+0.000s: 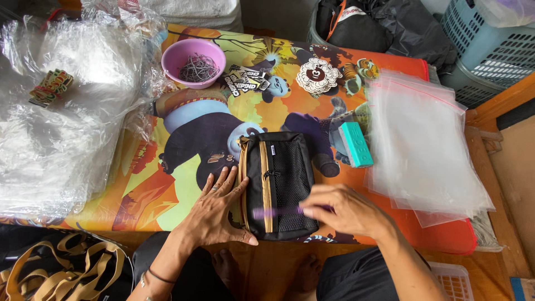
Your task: The person cleans a black shoulder bag using a green sponge and a purple brush, then attaches a decorative charm to the zipper. The person wipes the bag's surface, scrubs the mesh pocket, and secures the charm with a chain.
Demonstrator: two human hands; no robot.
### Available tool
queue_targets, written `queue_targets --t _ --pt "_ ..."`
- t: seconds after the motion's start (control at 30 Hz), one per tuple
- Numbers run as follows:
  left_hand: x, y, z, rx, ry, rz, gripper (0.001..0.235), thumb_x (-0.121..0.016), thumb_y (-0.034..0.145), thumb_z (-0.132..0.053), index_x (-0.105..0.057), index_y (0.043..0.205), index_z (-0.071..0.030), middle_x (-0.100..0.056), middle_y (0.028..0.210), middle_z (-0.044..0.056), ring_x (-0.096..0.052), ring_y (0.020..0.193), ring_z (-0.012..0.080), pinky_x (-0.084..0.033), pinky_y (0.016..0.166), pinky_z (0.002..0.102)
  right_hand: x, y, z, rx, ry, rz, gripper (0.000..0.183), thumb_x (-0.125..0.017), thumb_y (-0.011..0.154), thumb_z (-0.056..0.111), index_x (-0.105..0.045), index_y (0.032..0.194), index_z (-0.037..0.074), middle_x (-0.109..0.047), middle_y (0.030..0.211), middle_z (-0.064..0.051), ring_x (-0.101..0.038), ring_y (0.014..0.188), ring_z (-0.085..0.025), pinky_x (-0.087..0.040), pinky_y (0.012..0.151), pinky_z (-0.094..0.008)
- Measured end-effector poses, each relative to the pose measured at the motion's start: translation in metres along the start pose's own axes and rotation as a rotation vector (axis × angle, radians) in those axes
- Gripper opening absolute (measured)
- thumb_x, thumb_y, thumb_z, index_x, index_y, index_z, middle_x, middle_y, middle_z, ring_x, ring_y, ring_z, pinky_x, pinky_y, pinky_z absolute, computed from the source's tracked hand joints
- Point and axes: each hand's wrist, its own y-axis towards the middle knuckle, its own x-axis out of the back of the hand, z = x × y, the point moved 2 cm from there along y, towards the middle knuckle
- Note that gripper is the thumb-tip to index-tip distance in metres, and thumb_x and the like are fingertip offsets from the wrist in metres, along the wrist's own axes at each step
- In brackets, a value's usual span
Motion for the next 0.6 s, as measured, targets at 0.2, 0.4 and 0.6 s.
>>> queue_targets --t 0.2,0.4,0.6 --pt "-0.012 -0.006 0.0 -0.037 0.05 -0.02 0.143 -0.084 0.053 -0.09 -0.025 0.163 -0.022 -0.01 0.168 0.022 -0.002 0.156 0.038 0.002 0.122 0.054 -0.014 -0.001 0.004 -0.032 0.041 0.195 0.02 -0.06 0.098 0.024 -0.077 0.098 0.013 -0.072 0.087 -0.001 -0.07 0.076 -0.022 -0.048 0.073 -0.036" --pt "-0.006 -0.001 -0.001 -0.029 -0.011 -0.081 0.123 -0.075 0.07 -0.083 -0.028 0.162 -0.016 -0.013 0.167 0.026 -0.006 0.156 0.0404 -0.002 0.124 0.052 -0.007 -0.004 -0.003 -0.06 -0.045 -0.209 0.021 -0.065 0.097 0.017 -0.076 0.111 0.007 -0.065 0.083 -0.002 -0.062 0.066 -0.02 -0.045 0.062 -0.038" --pt "0.013 -0.003 -0.02 0.032 -0.163 -0.071 0.088 -0.086 0.075 -0.046 -0.05 0.154 -0.028 -0.026 0.168 0.017 -0.019 0.154 0.0365 -0.011 0.124 0.055 0.011 -0.011 0.013 -0.095 0.117 0.009 0.021 -0.063 0.1 0.022 -0.082 0.095 0.013 -0.068 0.076 0.0 -0.057 0.061 -0.014 -0.05 0.058 -0.03"
